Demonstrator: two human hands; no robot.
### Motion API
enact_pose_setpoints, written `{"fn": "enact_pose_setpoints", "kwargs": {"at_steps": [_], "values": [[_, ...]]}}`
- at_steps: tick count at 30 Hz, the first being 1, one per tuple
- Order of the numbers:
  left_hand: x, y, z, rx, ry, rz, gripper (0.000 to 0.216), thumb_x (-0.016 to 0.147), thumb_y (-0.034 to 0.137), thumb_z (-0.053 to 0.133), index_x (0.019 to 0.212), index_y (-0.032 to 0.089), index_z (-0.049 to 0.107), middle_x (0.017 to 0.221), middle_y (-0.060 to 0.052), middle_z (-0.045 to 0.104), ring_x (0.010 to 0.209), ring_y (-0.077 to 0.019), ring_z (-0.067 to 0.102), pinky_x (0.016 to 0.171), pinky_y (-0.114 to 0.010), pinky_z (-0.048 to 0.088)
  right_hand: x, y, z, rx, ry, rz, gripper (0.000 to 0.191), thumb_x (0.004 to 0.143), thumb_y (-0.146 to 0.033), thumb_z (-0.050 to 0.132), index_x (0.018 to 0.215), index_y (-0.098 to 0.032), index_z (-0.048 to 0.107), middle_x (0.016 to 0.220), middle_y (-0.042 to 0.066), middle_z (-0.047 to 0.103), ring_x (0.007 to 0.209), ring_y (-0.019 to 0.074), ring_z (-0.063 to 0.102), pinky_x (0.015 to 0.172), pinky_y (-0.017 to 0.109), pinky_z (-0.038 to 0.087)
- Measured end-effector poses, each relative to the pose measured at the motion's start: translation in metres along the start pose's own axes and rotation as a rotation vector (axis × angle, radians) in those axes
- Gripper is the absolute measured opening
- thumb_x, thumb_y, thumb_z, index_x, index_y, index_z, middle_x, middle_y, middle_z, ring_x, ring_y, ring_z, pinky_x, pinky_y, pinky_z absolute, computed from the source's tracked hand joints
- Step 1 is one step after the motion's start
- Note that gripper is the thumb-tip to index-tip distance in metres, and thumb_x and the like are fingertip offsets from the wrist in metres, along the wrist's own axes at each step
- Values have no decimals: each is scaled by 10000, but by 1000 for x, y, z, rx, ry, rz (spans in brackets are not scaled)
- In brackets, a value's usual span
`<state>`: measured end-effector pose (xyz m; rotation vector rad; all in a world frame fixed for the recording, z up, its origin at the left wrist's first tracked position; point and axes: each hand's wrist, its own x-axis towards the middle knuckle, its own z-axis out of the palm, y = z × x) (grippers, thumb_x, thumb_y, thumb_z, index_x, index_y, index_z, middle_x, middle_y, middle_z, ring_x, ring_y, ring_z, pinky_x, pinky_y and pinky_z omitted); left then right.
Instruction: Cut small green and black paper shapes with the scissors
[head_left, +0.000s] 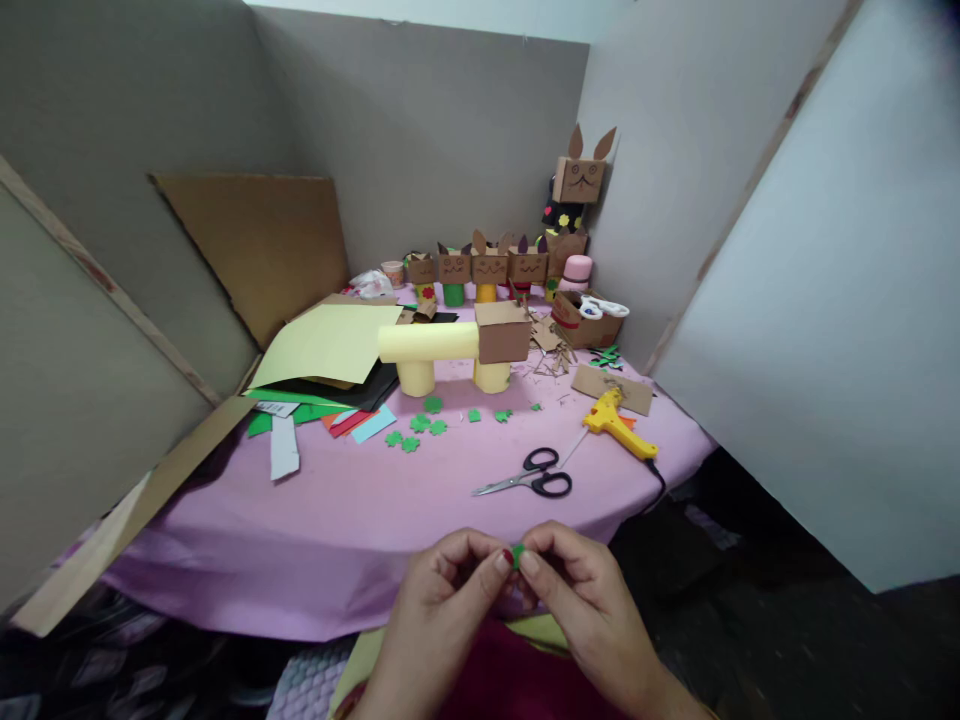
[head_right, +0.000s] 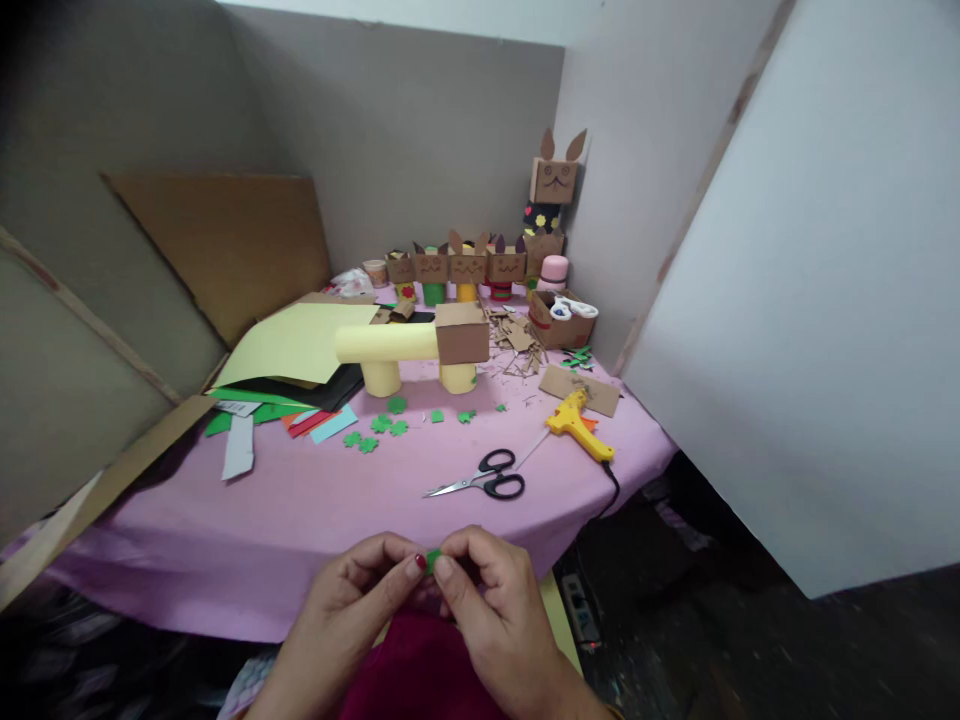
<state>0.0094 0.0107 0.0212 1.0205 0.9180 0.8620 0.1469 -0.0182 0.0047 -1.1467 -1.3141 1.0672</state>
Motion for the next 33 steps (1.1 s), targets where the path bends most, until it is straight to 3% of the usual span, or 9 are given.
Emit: {"fn": "enact_pose_setpoints", "kwargs": {"at_steps": [3, 9, 12, 15, 18, 22, 29, 33], "values": [[-1, -1, -2, 164, 4, 81, 188, 766, 313, 612, 670, 152, 599, 604, -3, 639, 590, -141, 596, 587, -242, 474, 0, 0, 0, -26, -5, -5, 208, 865, -296, 493, 715, -160, 541, 596, -21, 493, 549, 120, 479, 516, 220, 389], [0, -2, -11, 825, 10, 483, 159, 864, 216, 465, 780, 174, 594, 712, -25, 617, 657, -157, 568, 612, -252, 417, 2, -2, -2, -265, -26, -85, 124, 841, -226, 496, 786, -148, 575, 683, 17, 575, 612, 141, 524, 563, 232, 393], [1, -1, -12, 972, -34, 564, 160, 872, 171, 431, 794, 176, 571, 735, -34, 612, 684, -164, 567, 619, -252, 405, 3, -3, -3, -339, -48, -126, 123, 840, -184, 475, 798, -149, 586, 717, 28, 595, 652, 151, 544, 602, 242, 390], [2, 0, -12, 945, -60, 547, 165, 892, 189, 404, 803, 183, 543, 728, -20, 592, 670, -151, 554, 606, -235, 404, 3, 0, -3, -279, -18, -97, 147, 844, -209, 487, 744, -155, 582, 664, 9, 563, 609, 138, 510, 566, 235, 371], [2, -1, -11, 845, -61, 479, 159, 910, 253, 389, 839, 189, 516, 730, -7, 574, 646, -138, 540, 588, -221, 407, 2, 6, 2, -73, 19, 5, 180, 848, -285, 509, 724, -161, 549, 601, -19, 491, 541, 119, 454, 502, 221, 358], [3, -8, -10, 864, -53, 456, 246, 915, 272, 371, 719, 188, 493, 668, -5, 545, 617, -144, 524, 581, -234, 393, 1, 15, 9, 91, 28, 81, 223, 842, -351, 527, 721, -165, 502, 582, -27, 474, 521, 115, 454, 498, 226, 377], [7, -16, -14, 965, 5, 587, 244, 910, 231, 330, 707, 189, 459, 665, -18, 503, 627, -165, 482, 584, -261, 362, 5, 16, 8, -52, -9, 0, 236, 866, -352, 491, 730, -159, 506, 593, -31, 451, 529, 104, 410, 494, 218, 334], [7, -13, -16, 886, -71, 493, 246, 912, 272, 334, 700, 197, 433, 664, -4, 485, 624, -157, 465, 580, -251, 354, 7, 15, 3, 14, -77, 32, 247, 850, -348, 516, 698, -154, 526, 572, -34, 449, 517, 100, 403, 494, 220, 326]]}}
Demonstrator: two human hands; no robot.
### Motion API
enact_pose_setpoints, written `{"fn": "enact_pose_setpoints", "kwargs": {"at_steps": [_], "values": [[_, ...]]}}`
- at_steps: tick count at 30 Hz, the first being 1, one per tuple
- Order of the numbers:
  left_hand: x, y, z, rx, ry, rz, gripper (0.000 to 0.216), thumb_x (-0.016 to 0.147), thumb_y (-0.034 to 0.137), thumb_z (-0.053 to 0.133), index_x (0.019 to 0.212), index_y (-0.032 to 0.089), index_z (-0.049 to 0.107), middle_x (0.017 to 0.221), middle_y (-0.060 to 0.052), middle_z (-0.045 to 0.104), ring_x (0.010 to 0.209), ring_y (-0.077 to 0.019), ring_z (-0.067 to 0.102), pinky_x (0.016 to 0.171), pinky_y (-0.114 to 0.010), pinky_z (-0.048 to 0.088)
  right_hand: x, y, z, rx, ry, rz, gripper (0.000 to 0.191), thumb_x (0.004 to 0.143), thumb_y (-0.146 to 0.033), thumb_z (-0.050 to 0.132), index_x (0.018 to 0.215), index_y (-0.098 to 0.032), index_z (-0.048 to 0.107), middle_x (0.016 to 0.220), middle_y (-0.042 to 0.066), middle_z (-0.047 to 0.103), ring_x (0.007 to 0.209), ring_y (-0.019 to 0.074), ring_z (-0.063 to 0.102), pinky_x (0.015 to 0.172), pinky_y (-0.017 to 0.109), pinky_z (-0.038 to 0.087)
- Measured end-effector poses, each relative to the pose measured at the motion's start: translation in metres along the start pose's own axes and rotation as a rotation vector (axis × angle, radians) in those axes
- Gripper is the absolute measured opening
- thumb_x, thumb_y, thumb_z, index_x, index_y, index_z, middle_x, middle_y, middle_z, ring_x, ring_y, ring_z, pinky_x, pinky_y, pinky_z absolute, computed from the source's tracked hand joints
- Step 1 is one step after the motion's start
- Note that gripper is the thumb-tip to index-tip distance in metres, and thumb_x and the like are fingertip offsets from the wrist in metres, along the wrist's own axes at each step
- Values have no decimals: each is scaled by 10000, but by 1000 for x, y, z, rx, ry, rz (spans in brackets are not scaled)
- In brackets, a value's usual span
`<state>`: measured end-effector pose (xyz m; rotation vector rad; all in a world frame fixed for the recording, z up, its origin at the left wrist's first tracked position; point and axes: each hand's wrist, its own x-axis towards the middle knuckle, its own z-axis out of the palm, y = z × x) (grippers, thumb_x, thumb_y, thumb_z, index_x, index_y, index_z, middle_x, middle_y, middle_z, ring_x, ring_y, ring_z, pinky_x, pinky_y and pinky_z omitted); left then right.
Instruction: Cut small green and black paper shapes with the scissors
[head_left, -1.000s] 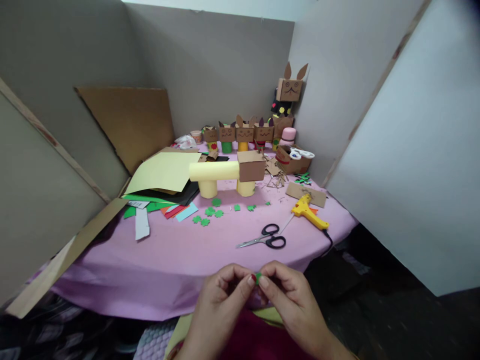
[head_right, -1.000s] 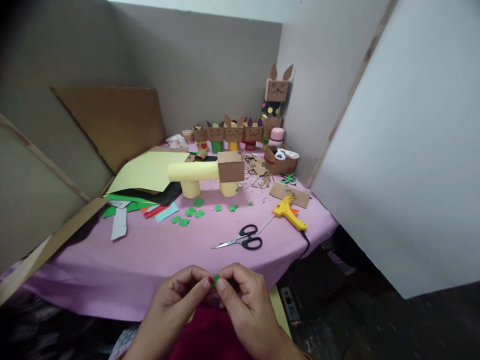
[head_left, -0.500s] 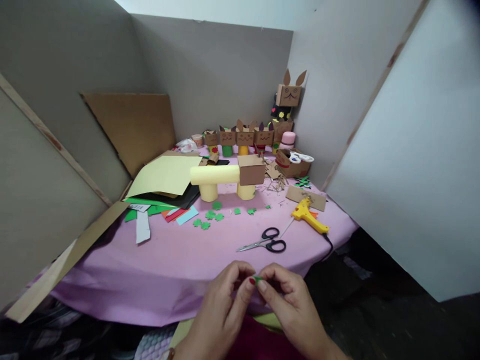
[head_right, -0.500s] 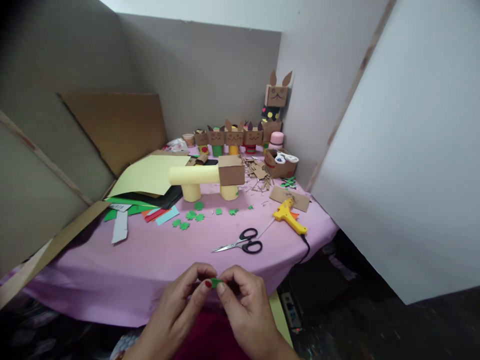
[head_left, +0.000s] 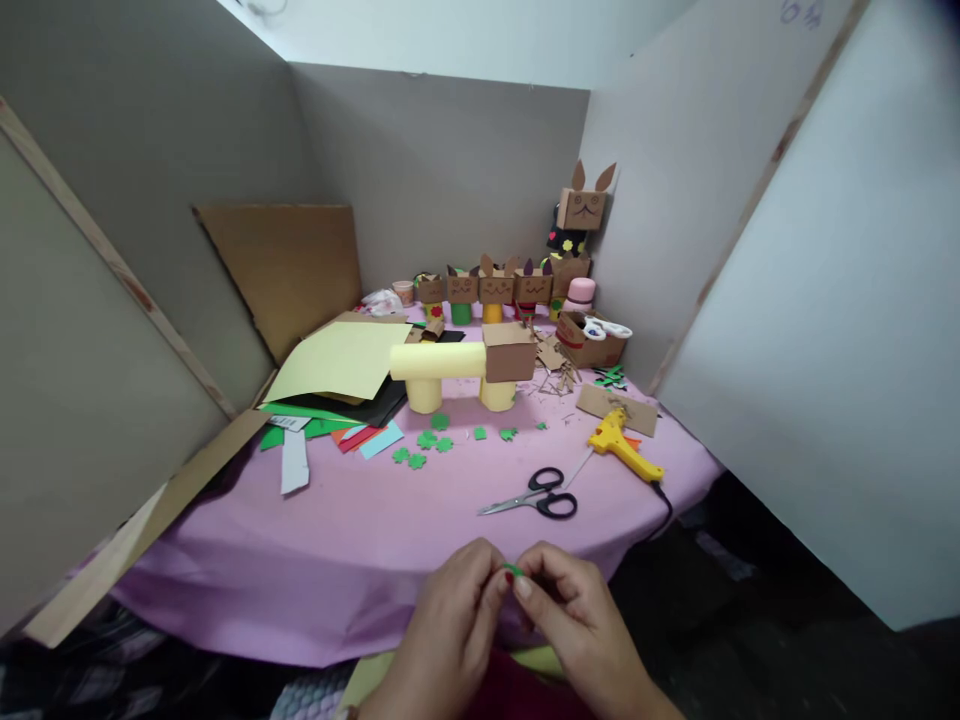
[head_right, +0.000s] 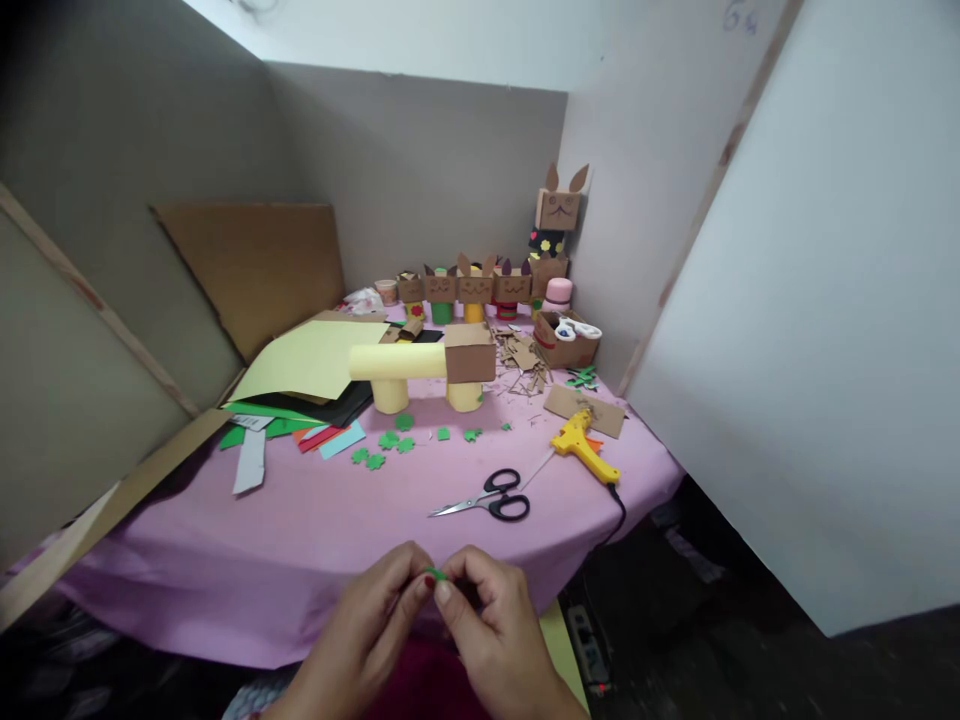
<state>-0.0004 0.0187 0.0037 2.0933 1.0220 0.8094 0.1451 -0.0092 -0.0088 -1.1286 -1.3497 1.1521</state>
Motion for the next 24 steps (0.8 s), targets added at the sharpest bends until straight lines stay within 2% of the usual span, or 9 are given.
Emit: {"fn": "enact_pose_setpoints", "kwargs": {"at_steps": [4, 7, 10, 13, 19, 24], "values": [[2, -2, -1, -209, -38, -119, 267, 901, 341, 360, 691, 197, 440, 641, 15, 468, 608, -146, 458, 570, -237, 363, 1, 2, 0, 212, -42, 95, 270, 807, -393, 569, 681, -160, 513, 542, -35, 475, 490, 101, 440, 496, 227, 363], [5, -4, -2, -307, 5, -190, 261, 881, 359, 393, 687, 194, 451, 630, 25, 452, 608, -142, 458, 572, -231, 374, 1, 4, 2, 227, -47, 136, 315, 772, -435, 604, 659, -155, 515, 530, -29, 493, 472, 97, 451, 490, 224, 371], [7, -5, -5, -281, 46, -195, 252, 868, 338, 420, 665, 193, 451, 611, 34, 439, 592, -134, 433, 555, -219, 358, 1, 4, 4, 170, -83, 123, 337, 769, -467, 603, 707, -142, 536, 556, -24, 506, 482, 94, 462, 496, 218, 373], [8, -3, -8, -218, -2, -167, 250, 869, 317, 430, 655, 191, 459, 617, 29, 463, 599, -133, 434, 555, -214, 347, 1, 3, 4, 160, -84, 118, 342, 798, -486, 564, 742, -151, 528, 572, -30, 505, 495, 92, 464, 502, 211, 379], [4, 1, -3, -290, -50, -176, 254, 910, 332, 361, 722, 194, 459, 658, 22, 495, 621, -134, 462, 579, -219, 369, 0, 7, 9, 197, 60, 70, 327, 813, -451, 564, 664, -166, 506, 536, -37, 483, 489, 95, 441, 485, 204, 367], [2, 1, 1, -125, 24, -127, 235, 894, 281, 390, 676, 200, 424, 639, 17, 484, 602, -142, 453, 549, -225, 343, 0, 15, 12, 201, 75, 69, 316, 826, -441, 554, 682, -162, 516, 548, -35, 480, 509, 101, 443, 505, 210, 375]]}}
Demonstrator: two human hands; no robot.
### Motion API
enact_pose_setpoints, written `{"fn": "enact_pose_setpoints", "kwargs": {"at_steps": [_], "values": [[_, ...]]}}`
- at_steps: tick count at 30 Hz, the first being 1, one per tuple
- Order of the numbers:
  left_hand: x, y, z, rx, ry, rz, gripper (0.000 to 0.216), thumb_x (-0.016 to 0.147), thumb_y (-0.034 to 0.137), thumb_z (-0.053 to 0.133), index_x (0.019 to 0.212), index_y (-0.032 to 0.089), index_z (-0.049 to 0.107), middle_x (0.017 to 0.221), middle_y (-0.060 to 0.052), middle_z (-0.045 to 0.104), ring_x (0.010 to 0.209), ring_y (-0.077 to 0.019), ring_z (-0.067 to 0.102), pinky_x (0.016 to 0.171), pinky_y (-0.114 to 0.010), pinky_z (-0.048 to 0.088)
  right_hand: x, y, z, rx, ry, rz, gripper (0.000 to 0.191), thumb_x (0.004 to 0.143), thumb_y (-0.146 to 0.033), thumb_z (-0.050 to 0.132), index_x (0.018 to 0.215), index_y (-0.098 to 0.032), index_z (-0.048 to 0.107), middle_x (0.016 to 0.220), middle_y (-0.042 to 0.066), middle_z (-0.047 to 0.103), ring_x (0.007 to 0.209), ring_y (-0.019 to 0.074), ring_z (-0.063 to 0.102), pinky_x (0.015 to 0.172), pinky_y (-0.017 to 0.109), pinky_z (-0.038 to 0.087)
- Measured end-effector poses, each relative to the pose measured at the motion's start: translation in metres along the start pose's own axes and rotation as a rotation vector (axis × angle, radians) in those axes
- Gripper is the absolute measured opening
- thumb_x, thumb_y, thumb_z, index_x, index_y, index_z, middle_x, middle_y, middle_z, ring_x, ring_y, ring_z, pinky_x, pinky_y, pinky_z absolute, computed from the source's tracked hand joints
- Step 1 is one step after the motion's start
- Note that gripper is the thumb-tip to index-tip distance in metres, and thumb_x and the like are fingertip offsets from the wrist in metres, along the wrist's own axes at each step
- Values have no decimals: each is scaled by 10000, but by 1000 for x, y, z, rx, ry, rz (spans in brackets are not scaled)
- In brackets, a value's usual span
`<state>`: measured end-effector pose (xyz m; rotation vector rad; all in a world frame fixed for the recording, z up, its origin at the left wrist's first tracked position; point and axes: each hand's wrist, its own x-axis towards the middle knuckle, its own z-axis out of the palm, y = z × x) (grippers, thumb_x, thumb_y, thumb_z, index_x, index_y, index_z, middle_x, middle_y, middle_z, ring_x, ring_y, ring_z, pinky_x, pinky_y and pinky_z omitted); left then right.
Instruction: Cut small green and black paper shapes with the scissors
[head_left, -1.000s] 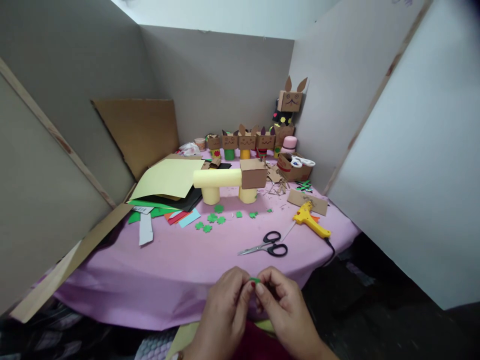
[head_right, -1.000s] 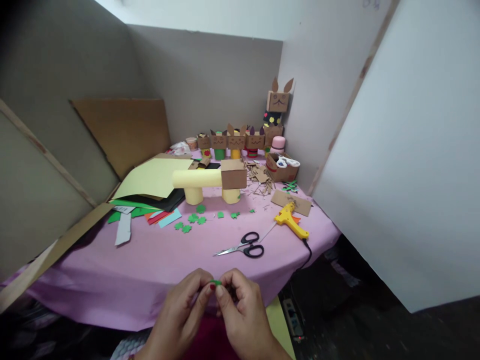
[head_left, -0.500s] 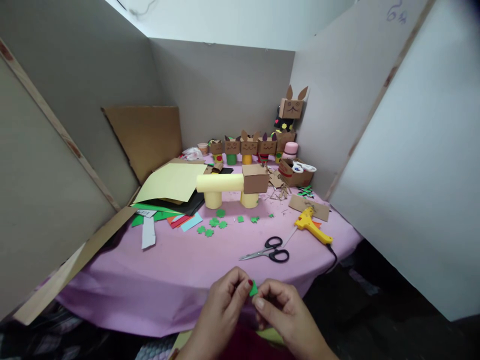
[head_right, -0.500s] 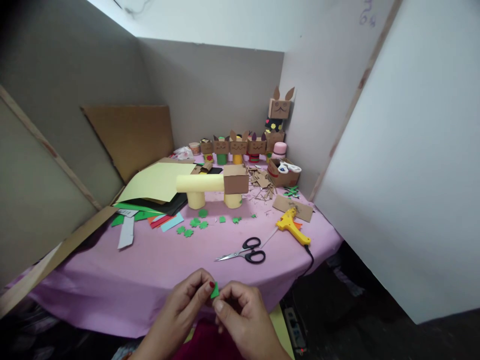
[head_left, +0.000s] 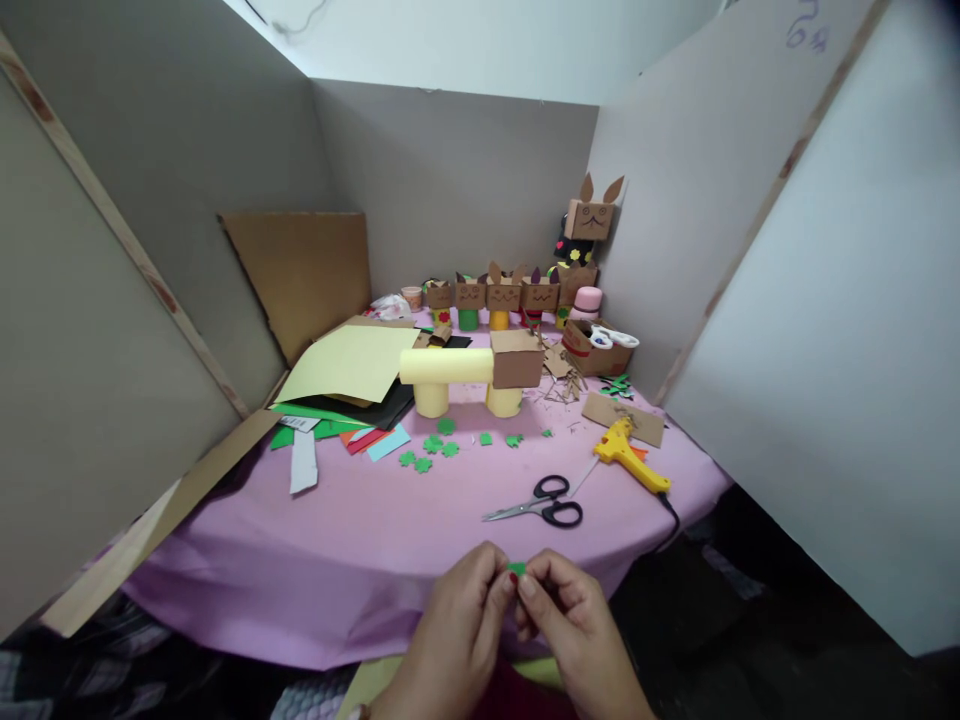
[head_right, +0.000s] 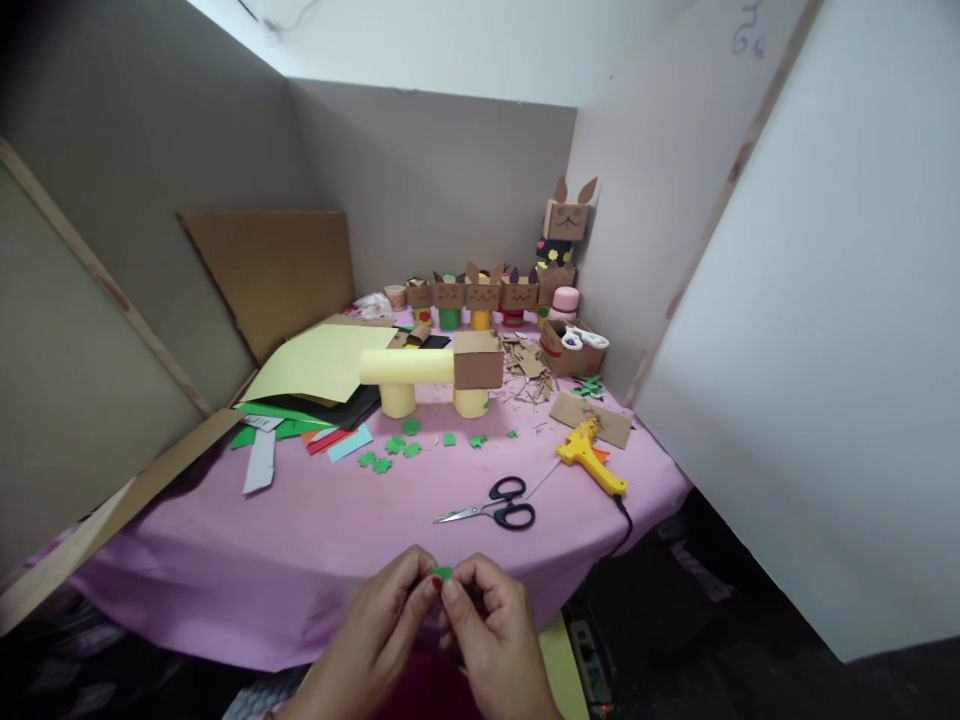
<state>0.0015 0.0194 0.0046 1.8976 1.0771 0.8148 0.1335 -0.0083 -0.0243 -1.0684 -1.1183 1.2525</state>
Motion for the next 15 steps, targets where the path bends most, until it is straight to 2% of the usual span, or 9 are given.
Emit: {"fn": "enact_pose_setpoints", "kwargs": {"at_steps": [2, 4, 7, 11, 15], "values": [[0, 0, -2, 9, -21, 9, 236, 895, 275, 393, 675, 199, 432, 640, 13, 503, 599, -141, 461, 551, -223, 344, 1, 0, -1, -6, -17, -11, 317, 835, -448, 537, 706, -159, 519, 555, -34, 485, 512, 102, 448, 505, 212, 373], [-1, 0, -3, -47, -96, 9, 235, 902, 286, 390, 701, 194, 467, 668, 2, 546, 623, -142, 491, 576, -220, 364, 2, -2, -2, 2, -46, -7, 324, 840, -453, 528, 706, -158, 514, 560, -32, 488, 513, 100, 448, 507, 214, 373], [-2, -2, -3, -144, -178, -14, 261, 918, 319, 365, 736, 189, 498, 704, -9, 583, 665, -143, 525, 622, -219, 386, 3, -6, -4, 71, -86, 51, 334, 821, -456, 557, 667, -166, 493, 529, -43, 481, 479, 88, 426, 484, 203, 360], [-2, -4, 1, -172, -159, -55, 293, 915, 372, 362, 715, 191, 475, 675, 13, 539, 640, -133, 490, 615, -219, 376, 3, -7, -4, 163, -68, 112, 351, 773, -478, 611, 653, -173, 486, 483, -55, 481, 428, 77, 412, 447, 187, 337], [0, -5, 2, -370, -143, -171, 332, 894, 436, 365, 662, 203, 408, 609, 46, 446, 584, -123, 439, 554, -218, 364, 1, -4, -1, 182, -19, 94, 357, 785, -477, 602, 648, -172, 476, 488, -51, 486, 433, 74, 415, 456, 190, 347]]}}
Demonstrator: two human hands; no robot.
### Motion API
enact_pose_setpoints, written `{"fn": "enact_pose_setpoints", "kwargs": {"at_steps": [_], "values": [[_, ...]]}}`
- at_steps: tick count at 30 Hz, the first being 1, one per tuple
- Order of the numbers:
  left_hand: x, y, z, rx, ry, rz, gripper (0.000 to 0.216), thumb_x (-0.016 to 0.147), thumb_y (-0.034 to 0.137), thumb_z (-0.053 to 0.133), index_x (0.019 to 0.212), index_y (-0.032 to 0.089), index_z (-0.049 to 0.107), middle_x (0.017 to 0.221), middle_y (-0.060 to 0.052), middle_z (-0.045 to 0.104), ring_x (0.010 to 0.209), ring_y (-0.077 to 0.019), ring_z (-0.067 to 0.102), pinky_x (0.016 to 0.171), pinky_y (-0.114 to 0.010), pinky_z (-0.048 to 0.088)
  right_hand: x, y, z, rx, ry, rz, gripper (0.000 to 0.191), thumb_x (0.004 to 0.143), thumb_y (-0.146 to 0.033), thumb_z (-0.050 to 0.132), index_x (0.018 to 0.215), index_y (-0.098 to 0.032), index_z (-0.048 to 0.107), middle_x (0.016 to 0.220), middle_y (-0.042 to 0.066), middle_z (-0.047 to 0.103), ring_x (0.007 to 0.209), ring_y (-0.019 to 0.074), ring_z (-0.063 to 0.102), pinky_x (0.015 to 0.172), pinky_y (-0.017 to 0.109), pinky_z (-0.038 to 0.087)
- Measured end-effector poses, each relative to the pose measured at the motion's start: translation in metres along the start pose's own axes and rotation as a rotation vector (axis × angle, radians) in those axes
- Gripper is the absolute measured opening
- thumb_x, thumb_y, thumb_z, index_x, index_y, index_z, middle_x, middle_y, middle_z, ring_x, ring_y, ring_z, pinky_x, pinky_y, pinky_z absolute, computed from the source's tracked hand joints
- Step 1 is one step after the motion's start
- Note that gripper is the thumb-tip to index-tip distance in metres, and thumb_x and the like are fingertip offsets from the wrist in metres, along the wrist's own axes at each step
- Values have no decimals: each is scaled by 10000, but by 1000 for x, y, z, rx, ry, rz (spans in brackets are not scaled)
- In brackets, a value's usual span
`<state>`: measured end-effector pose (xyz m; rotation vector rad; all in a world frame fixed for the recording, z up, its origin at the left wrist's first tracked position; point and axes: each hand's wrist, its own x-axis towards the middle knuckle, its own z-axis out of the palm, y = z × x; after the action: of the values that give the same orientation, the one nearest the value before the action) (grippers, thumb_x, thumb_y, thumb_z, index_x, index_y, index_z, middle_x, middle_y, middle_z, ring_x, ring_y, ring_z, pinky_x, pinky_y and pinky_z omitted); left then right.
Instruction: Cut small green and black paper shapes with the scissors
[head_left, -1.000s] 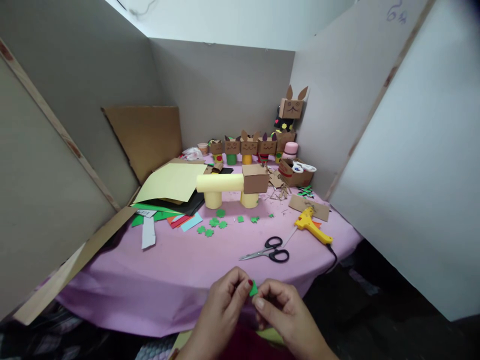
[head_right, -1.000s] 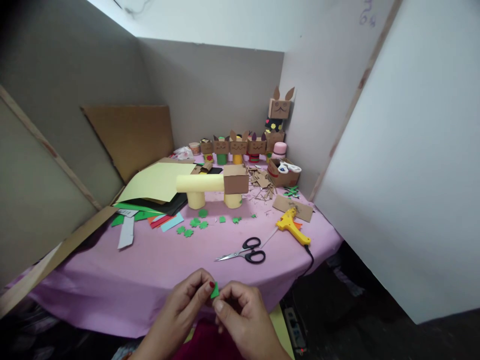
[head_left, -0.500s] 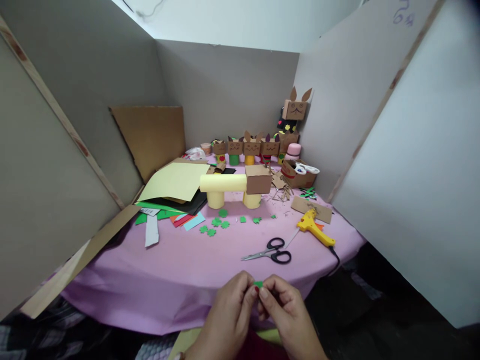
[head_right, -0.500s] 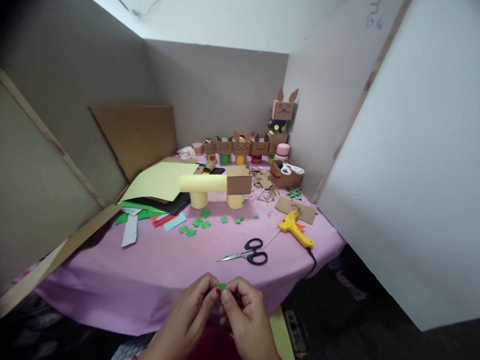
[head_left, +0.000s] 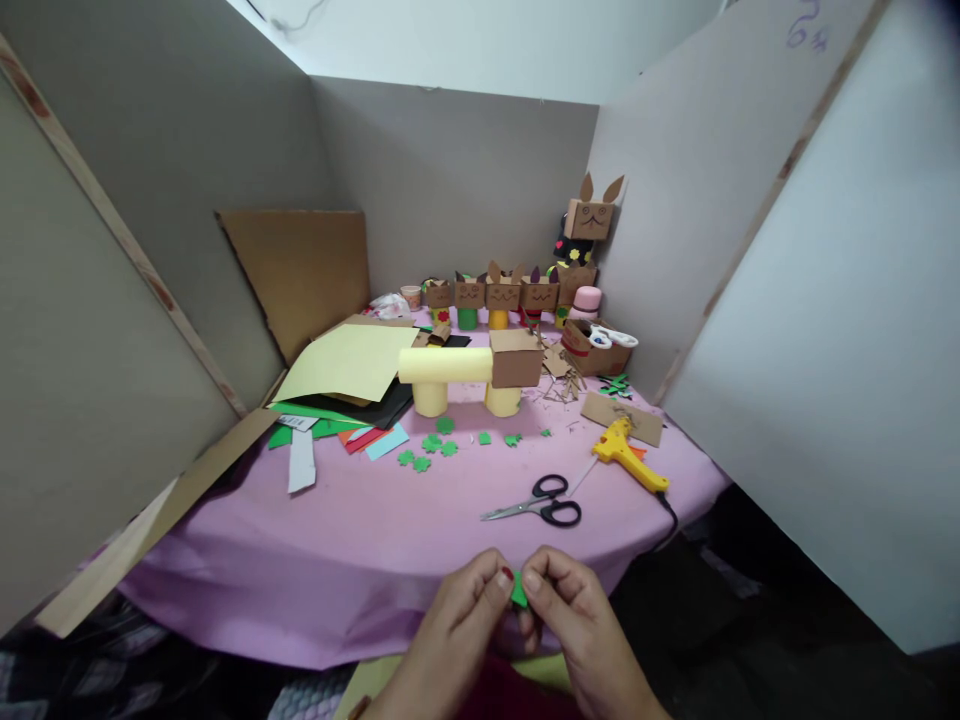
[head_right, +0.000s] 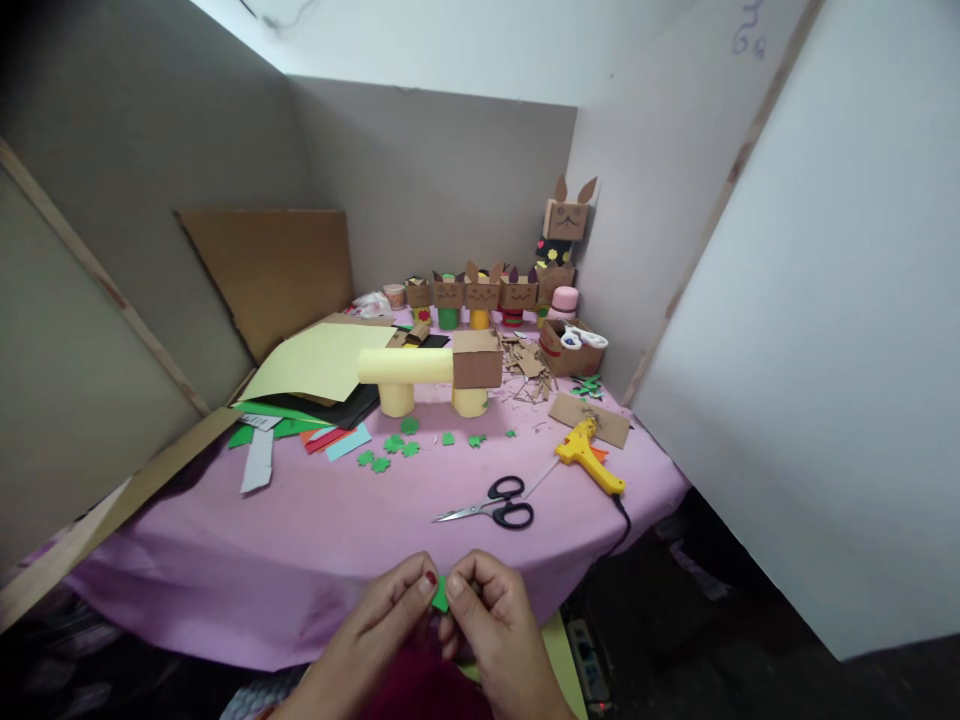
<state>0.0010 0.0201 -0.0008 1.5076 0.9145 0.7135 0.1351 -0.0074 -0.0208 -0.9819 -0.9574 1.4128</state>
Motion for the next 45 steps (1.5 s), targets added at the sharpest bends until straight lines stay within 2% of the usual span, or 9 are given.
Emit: {"fn": "enact_pose_setpoints", "kwargs": {"at_steps": [3, 8, 11, 20, 27, 30, 33, 39, 45], "values": [[1, 2, -2, -18, 91, -14, 327, 888, 445, 365, 669, 205, 399, 599, 54, 406, 568, -122, 424, 534, -223, 353, -1, 2, 2, -44, 13, -30, 347, 809, -466, 578, 659, -169, 477, 501, -46, 494, 444, 75, 421, 457, 191, 342], [0, 3, 2, 79, 43, 36, 285, 903, 401, 356, 698, 208, 404, 588, 30, 489, 561, -137, 474, 548, -241, 370, 0, 3, 4, -108, -47, -23, 349, 833, -483, 531, 701, -163, 489, 536, -45, 484, 474, 81, 429, 482, 200, 359], [0, 2, 5, 129, 105, 86, 269, 907, 369, 351, 694, 212, 397, 580, 42, 453, 546, -132, 449, 536, -238, 356, 0, 3, 4, -138, -99, -27, 358, 846, -482, 508, 694, -158, 491, 568, -31, 498, 511, 90, 449, 520, 213, 382], [1, -3, 2, 231, 161, 164, 253, 910, 327, 351, 690, 212, 403, 621, 42, 417, 574, -134, 411, 544, -233, 342, 1, 1, -2, -228, -119, -12, 367, 746, -488, 629, 650, -166, 481, 538, -48, 473, 508, 92, 423, 507, 203, 355], [-1, 6, 1, 149, 21, 120, 264, 922, 352, 335, 730, 206, 441, 668, 16, 503, 616, -139, 465, 590, -231, 388, 2, -6, -4, -259, -63, -90, 347, 862, -463, 486, 690, -162, 503, 561, -30, 486, 519, 104, 460, 530, 225, 396], [-2, 5, 2, 189, 38, 137, 271, 918, 344, 357, 723, 196, 473, 684, 9, 526, 635, -139, 486, 606, -227, 388, 1, -2, -3, -215, -8, -101, 341, 859, -458, 498, 683, -166, 496, 554, -37, 477, 518, 100, 449, 527, 221, 388], [-1, 2, 2, 209, 47, 140, 289, 914, 336, 372, 687, 189, 475, 649, 8, 537, 614, -138, 498, 590, -226, 377, 1, -1, -3, -165, -31, -40, 345, 845, -470, 516, 679, -169, 486, 534, -44, 484, 484, 87, 432, 500, 209, 371], [0, -1, -1, 62, 57, 31, 336, 917, 397, 341, 669, 194, 444, 608, 28, 506, 580, -126, 469, 554, -221, 373, 1, -4, -1, -14, -27, 79, 370, 775, -495, 601, 647, -172, 477, 477, -51, 504, 419, 73, 421, 447, 187, 338], [-4, -5, 5, 77, 76, 98, 238, 873, 368, 464, 713, 193, 443, 609, 23, 547, 568, -126, 497, 555, -224, 379, 1, 6, 4, 62, 38, 59, 367, 777, -495, 601, 656, -171, 475, 499, -60, 475, 430, 67, 402, 441, 180, 327]]}}
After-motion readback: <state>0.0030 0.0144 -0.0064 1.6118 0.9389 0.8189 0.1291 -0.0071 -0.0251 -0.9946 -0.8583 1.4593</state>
